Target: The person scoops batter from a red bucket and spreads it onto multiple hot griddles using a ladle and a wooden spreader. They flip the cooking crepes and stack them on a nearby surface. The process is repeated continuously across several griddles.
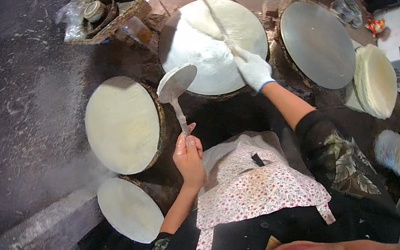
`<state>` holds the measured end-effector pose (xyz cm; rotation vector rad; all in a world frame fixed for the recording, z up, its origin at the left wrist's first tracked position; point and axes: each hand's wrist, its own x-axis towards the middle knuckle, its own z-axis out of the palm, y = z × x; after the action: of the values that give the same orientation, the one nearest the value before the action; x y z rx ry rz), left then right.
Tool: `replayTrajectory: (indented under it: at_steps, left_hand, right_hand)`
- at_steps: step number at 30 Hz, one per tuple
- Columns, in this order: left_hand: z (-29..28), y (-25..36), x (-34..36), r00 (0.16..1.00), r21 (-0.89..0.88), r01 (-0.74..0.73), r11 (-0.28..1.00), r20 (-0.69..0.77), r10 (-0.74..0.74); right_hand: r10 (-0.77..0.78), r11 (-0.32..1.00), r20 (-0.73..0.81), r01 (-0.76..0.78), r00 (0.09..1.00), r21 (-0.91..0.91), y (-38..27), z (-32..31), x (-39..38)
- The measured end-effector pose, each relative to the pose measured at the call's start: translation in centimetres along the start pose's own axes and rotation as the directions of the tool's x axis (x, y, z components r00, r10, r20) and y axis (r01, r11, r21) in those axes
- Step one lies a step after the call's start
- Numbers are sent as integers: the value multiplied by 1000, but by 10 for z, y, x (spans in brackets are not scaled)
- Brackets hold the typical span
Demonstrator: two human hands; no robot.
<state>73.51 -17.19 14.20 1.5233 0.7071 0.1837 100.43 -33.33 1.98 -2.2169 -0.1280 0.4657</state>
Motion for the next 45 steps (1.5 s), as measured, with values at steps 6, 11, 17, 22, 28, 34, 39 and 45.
replayTrajectory:
  at_steps: [6, 11, 17, 22, 28, 34, 39, 45]
  left_hand:
    - [26, -4, -11, 988, -8, -54, 999, -148, 52]
    - [56, -8, -30, 983, 7, 46, 999, -178, -44]
    - [85, -15, -36, 966, -6, -39, 999, -257, 37]
    - [110, -17, -48, 945, 6, 139, 990, -300, -131]
    - [117, -21, -47, 927, -24, 37, 999, -372, -43]
    - [131, -25, -55, 912, -33, 42, 999, -407, -51]
    - [136, -25, -58, 896, -12, 55, 998, -442, -55]
    - [136, -27, -58, 882, -28, 80, 996, -464, -83]
  right_hand:
    - [-166, 976, -209, 191, 964, 105, 14, -11, 20]
    - [-89, 991, 235, 109, 968, -75, 21, -25, 26]
    - [-224, 968, -99, 233, 970, 97, 52, -50, 44]
    - [-218, 964, 425, 262, 878, -47, 52, -58, 45]
    - [-358, 931, 203, 333, 911, 150, 50, -74, 71]
    - [-325, 924, 502, 382, 802, -13, 35, -88, 62]
    - [-354, 929, 521, 355, 777, 101, 43, -99, 74]
    - [-444, 862, 522, 506, 728, 29, 15, -89, 76]
